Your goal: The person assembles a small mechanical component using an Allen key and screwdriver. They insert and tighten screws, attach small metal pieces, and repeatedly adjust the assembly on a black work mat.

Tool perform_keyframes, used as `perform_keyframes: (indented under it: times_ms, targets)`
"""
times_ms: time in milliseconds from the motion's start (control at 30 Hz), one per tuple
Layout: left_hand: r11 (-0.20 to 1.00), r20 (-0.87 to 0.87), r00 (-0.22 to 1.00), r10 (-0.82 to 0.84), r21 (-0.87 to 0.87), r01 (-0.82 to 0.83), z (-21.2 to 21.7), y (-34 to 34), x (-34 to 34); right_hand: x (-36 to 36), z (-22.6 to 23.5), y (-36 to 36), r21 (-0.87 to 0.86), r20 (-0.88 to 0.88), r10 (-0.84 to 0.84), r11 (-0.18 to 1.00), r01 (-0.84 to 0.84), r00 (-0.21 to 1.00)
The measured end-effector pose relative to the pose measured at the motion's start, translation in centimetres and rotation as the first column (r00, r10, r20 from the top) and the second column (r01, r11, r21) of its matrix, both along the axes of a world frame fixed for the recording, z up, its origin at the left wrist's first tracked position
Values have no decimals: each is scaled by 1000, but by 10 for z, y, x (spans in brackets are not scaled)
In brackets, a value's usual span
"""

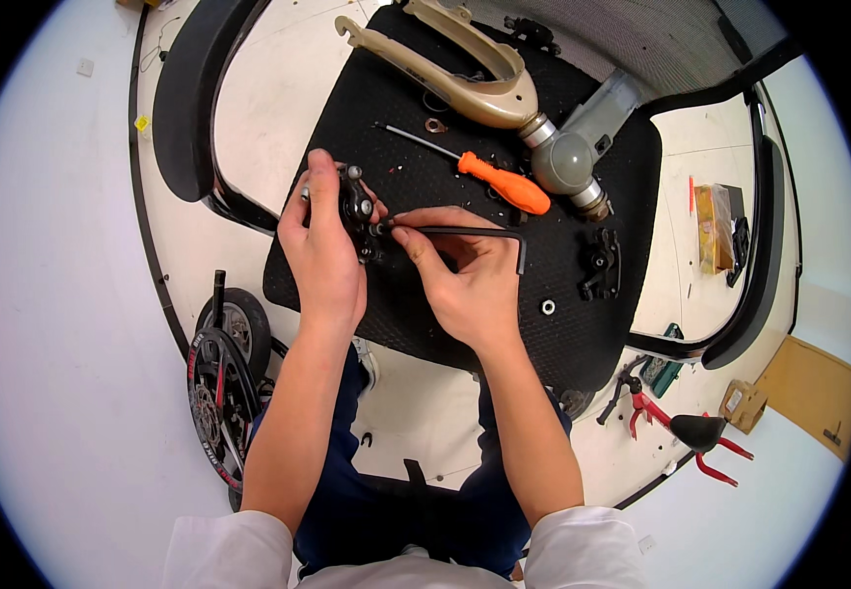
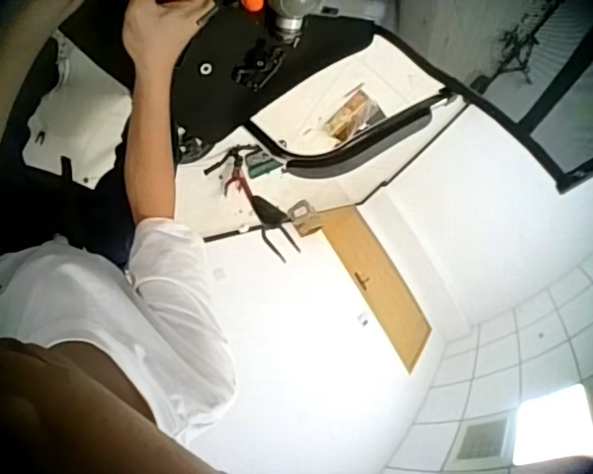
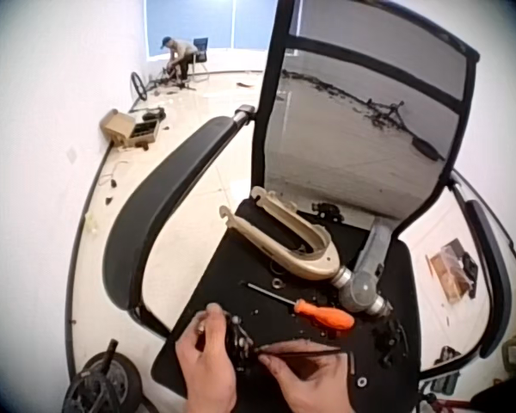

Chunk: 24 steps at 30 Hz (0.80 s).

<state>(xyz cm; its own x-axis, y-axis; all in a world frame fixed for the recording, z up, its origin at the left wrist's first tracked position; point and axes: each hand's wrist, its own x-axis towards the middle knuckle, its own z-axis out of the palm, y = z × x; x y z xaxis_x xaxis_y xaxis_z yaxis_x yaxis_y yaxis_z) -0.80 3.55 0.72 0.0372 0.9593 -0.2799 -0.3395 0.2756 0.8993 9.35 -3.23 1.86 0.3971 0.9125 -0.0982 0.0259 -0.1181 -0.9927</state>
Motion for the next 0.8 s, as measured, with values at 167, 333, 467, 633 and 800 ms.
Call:
perform_keyframes:
  times_ms: [167, 333, 467, 633, 800]
  targets:
    - [999, -10, 999, -32, 22, 32, -2, 0, -1, 3, -2, 0, 41, -44, 2, 999, 0, 999]
    - [999, 21, 999, -35, 4, 34, -6, 0, -3, 13, -5, -2, 121, 115, 125, 983, -139, 985]
    - [992, 17, 996, -84, -89, 85, 6, 4, -5, 18, -6, 3, 141, 63, 172, 974, -180, 983]
    - [997, -2, 998, -57, -61, 57, 3, 4, -6, 4, -4, 6, -89, -68, 61, 994, -67, 996]
    - [995, -142, 989, -51, 73, 62, -6, 3, -9, 3, -1, 4, -141, -134, 60, 987, -79, 989]
